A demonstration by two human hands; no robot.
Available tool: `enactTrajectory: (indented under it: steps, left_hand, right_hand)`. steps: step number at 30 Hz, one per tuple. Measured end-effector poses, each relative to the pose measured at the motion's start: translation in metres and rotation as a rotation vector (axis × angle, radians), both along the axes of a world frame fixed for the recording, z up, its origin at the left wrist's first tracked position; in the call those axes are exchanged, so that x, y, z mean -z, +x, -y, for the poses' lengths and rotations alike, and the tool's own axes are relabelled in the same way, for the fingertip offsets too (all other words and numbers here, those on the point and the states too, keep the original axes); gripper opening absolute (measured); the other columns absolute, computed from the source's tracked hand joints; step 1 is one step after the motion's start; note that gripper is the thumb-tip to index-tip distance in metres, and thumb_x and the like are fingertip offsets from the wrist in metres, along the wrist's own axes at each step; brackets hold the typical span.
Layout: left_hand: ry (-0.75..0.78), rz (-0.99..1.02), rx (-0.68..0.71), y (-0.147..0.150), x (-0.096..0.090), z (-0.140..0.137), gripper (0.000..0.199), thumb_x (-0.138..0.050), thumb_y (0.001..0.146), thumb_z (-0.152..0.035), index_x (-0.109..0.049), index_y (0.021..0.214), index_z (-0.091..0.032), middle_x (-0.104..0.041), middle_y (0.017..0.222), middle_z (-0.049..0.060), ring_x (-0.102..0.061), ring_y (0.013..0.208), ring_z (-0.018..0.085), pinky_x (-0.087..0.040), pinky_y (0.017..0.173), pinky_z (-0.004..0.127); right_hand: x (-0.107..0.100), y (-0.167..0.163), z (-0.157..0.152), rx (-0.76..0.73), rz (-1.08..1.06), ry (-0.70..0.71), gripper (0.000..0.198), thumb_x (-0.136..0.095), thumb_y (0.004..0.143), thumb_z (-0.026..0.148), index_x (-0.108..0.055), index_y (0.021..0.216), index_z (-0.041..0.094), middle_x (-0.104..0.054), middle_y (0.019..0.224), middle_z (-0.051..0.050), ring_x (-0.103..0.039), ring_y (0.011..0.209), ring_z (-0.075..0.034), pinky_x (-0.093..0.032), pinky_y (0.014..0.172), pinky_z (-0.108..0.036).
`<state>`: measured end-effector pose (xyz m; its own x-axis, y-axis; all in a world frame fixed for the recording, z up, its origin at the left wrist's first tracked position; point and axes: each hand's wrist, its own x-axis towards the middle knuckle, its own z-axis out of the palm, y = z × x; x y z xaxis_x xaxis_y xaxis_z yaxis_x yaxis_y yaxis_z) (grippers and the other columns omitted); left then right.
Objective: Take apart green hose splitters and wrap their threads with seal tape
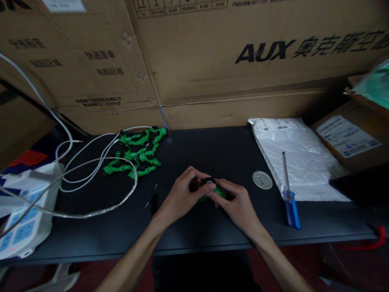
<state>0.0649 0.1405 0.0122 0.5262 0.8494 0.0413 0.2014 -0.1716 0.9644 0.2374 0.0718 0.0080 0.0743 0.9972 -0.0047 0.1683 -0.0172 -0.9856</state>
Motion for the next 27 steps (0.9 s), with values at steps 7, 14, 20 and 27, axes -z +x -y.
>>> enactTrajectory:
  steps: [7,14,20,27]
  left_hand:
    - [0.011,-0.014,-0.004,-0.002,-0.009,0.002,0.039,-0.064,0.097,-0.053,-0.076,0.118,-0.023,-0.058,0.087,0.001,-0.055,0.075,0.015,-0.042,0.065,0.027]
    - [-0.008,0.059,-0.406,-0.005,-0.015,-0.004,0.051,-0.057,0.101,-0.053,-0.06,0.063,-0.019,-0.054,0.067,-0.002,-0.05,0.061,0.012,-0.039,0.06,0.026]
    - [-0.115,0.146,-0.043,-0.002,-0.016,0.002,0.031,-0.055,0.104,-0.044,-0.074,0.119,-0.023,-0.078,0.12,0.005,-0.07,0.115,0.02,-0.051,0.098,0.029]
    - [-0.042,0.038,-0.257,-0.007,-0.01,-0.004,0.032,-0.06,0.101,-0.047,-0.076,0.11,-0.021,-0.078,0.107,0.005,-0.072,0.099,0.019,-0.054,0.088,0.028]
  right_hand:
    - [-0.001,-0.003,-0.004,0.038,-0.05,-0.078,0.033,-0.079,0.081,0.045,-0.079,0.093,0.014,-0.063,0.071,-0.001,-0.052,0.055,-0.01,-0.043,0.052,-0.023]
    - [-0.001,-0.003,-0.004,0.074,-0.054,-0.174,0.04,-0.081,0.078,0.048,-0.074,0.094,0.012,-0.054,0.056,0.004,-0.044,0.048,-0.008,-0.032,0.044,-0.022]
    - [-0.006,-0.004,-0.005,0.035,-0.055,-0.187,0.035,-0.078,0.08,0.044,-0.075,0.092,0.012,-0.054,0.057,0.004,-0.045,0.049,-0.008,-0.033,0.045,-0.022]
    - [-0.005,-0.002,-0.006,0.031,-0.052,-0.18,0.036,-0.079,0.08,0.045,-0.075,0.092,0.012,-0.054,0.058,0.004,-0.046,0.049,-0.008,-0.034,0.046,-0.022]
